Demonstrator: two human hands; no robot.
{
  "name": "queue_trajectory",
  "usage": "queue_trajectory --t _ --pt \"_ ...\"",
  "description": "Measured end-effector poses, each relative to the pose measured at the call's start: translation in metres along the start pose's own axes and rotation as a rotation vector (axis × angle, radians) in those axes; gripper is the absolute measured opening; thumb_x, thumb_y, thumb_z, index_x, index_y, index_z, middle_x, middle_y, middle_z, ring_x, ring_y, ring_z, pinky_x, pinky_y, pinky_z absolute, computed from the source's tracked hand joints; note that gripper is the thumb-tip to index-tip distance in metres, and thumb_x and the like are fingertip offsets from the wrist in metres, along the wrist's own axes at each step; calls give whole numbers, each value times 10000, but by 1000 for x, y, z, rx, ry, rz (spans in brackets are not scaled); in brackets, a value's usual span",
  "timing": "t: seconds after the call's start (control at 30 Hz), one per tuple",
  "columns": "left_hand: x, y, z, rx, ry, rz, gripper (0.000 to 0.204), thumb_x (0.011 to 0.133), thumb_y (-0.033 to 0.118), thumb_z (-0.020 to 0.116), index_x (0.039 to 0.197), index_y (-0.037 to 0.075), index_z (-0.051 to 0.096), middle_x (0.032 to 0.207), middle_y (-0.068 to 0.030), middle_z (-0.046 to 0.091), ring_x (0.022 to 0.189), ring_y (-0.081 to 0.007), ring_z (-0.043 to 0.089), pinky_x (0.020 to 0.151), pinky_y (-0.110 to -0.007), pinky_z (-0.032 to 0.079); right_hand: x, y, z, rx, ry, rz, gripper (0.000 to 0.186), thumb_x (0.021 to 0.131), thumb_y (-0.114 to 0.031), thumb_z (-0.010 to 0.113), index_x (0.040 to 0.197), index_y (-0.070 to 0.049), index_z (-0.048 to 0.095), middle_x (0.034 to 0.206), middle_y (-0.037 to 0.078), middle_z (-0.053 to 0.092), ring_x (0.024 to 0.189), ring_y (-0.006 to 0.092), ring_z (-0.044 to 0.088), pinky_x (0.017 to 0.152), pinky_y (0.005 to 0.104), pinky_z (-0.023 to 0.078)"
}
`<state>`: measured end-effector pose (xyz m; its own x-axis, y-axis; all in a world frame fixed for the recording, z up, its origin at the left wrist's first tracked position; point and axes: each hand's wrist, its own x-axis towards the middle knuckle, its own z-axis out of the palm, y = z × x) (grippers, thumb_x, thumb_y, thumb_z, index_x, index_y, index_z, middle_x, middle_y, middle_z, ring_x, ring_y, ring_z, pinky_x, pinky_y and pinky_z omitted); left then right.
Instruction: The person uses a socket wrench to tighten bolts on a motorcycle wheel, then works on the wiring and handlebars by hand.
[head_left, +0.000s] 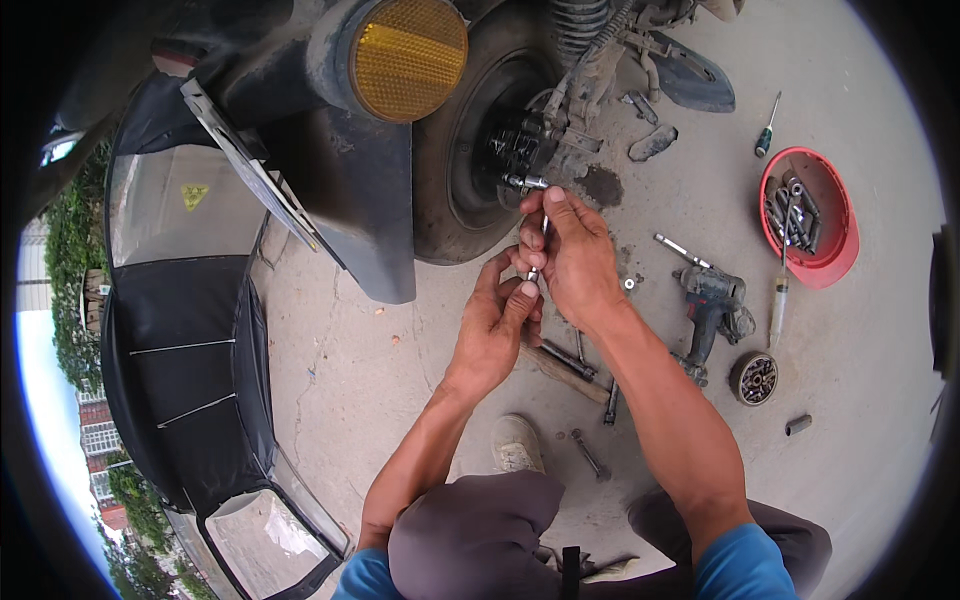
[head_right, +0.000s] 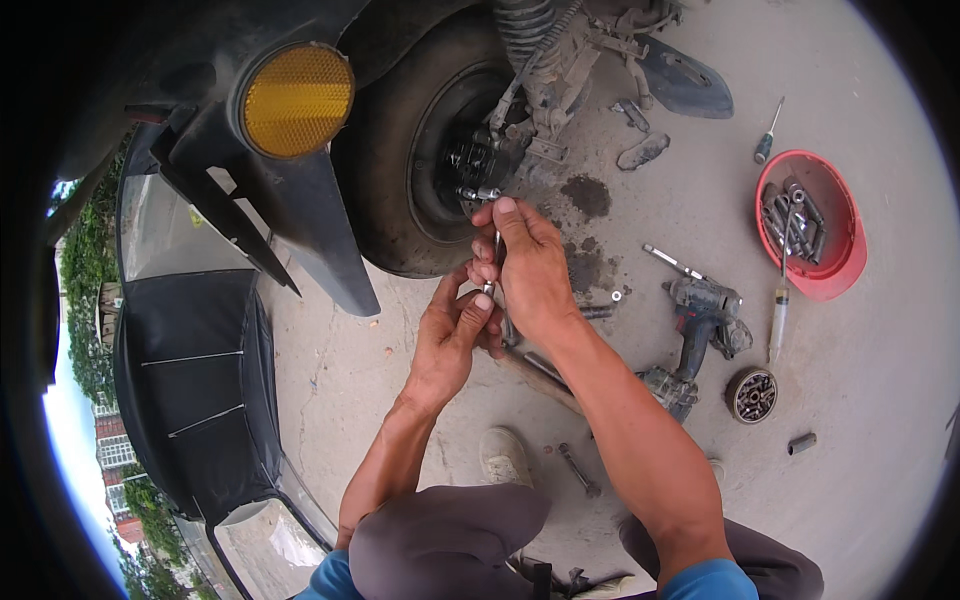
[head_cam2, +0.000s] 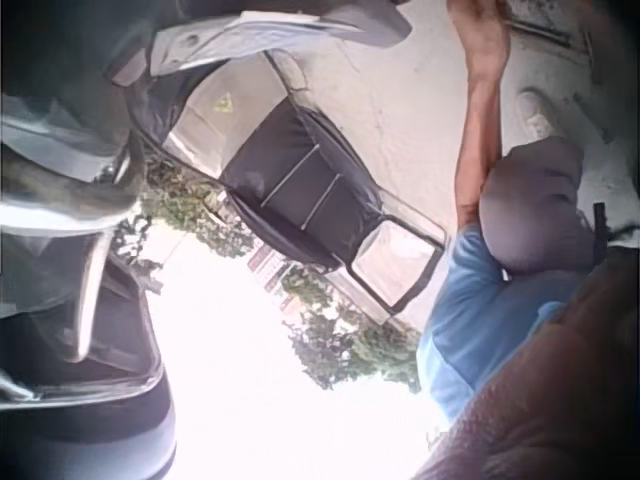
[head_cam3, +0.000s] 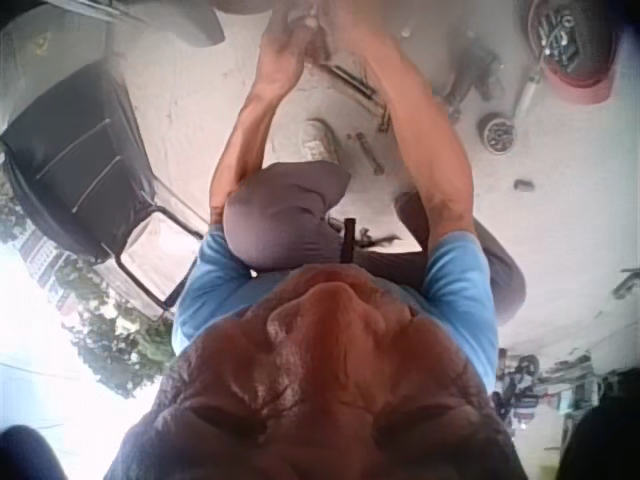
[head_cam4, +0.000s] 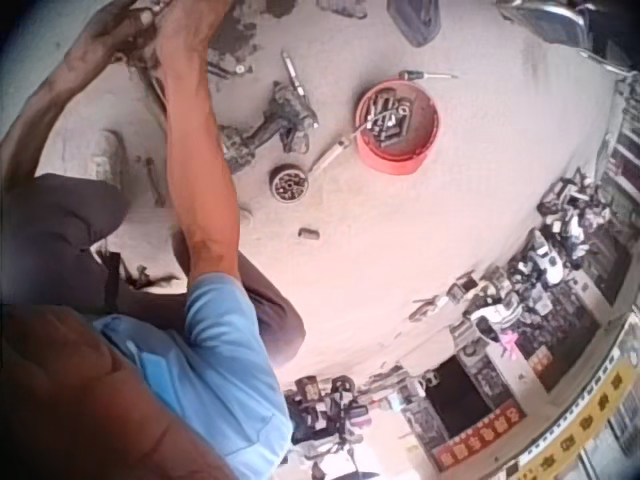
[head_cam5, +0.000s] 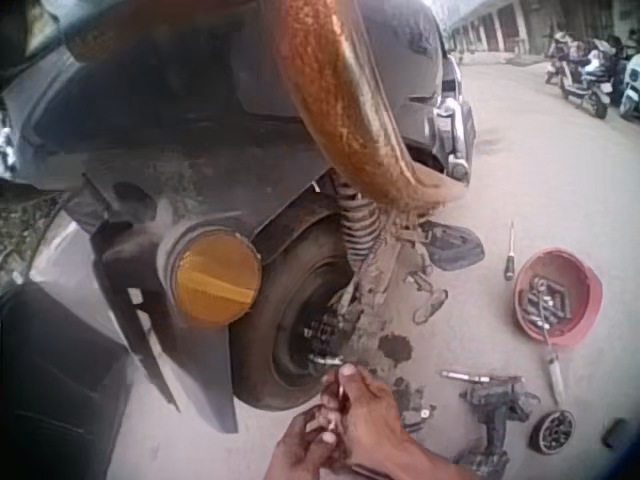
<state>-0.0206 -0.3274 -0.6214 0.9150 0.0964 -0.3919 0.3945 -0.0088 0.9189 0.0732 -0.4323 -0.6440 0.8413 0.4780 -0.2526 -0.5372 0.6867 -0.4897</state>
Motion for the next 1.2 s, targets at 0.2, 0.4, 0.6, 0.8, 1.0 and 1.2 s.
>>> queue_trajectory --t 0.2,0.4,0.6,0.8,1.0,1.2 --pt "-18 19 1 350 212 232 395 1021 132 511 1348 -70 420 883 -230 681 762 -274 673 683 -379 511 -2 -10 14 -202 -10 44 348 1078 -317 392 1002 -10 538 765 83 568 642 197 585 622 338 498" --pt "-26 48 -3 671 402 381 188 967 125 570 1033 -50 585 769 -267 671 667 -450 657 599 -499 494 -3 -20 33 -296 104 145 344 1083 -302 360 1067 -11 543 855 93 609 700 192 587 596 307 450" --pt "-25 47 -6 1109 426 369 207 959 173 551 980 -31 576 759 -256 674 658 -449 650 623 -521 500 -1 -23 26 -378 30 139 346 1080 -291 399 1060 20 548 852 131 620 588 97 439 468 243 349" --pt "-4 25 -15 783 270 289 273 990 211 494 1119 -29 514 877 -301 668 855 -513 626 773 -569 466 -1 -20 25 -431 -15 139 358 1077 -297 419 1053 32 558 801 133 624 553 92 417 443 231 313" --pt "-3 43 -5 856 174 181 247 976 169 488 1082 -51 527 890 -319 663 880 -499 631 782 -568 467 3 -28 12 -528 -49 56 370 1076 -306 424 1044 33 570 766 123 626 524 91 426 456 242 340" --pt "17 17 -17 280 83 211 242 1042 190 441 1157 9 553 793 -43 561 669 -139 524 625 -305 453 10 -23 29 -763 -45 10 346 1073 -247 404 1048 49 581 759 117 641 528 92 460 471 264 378"
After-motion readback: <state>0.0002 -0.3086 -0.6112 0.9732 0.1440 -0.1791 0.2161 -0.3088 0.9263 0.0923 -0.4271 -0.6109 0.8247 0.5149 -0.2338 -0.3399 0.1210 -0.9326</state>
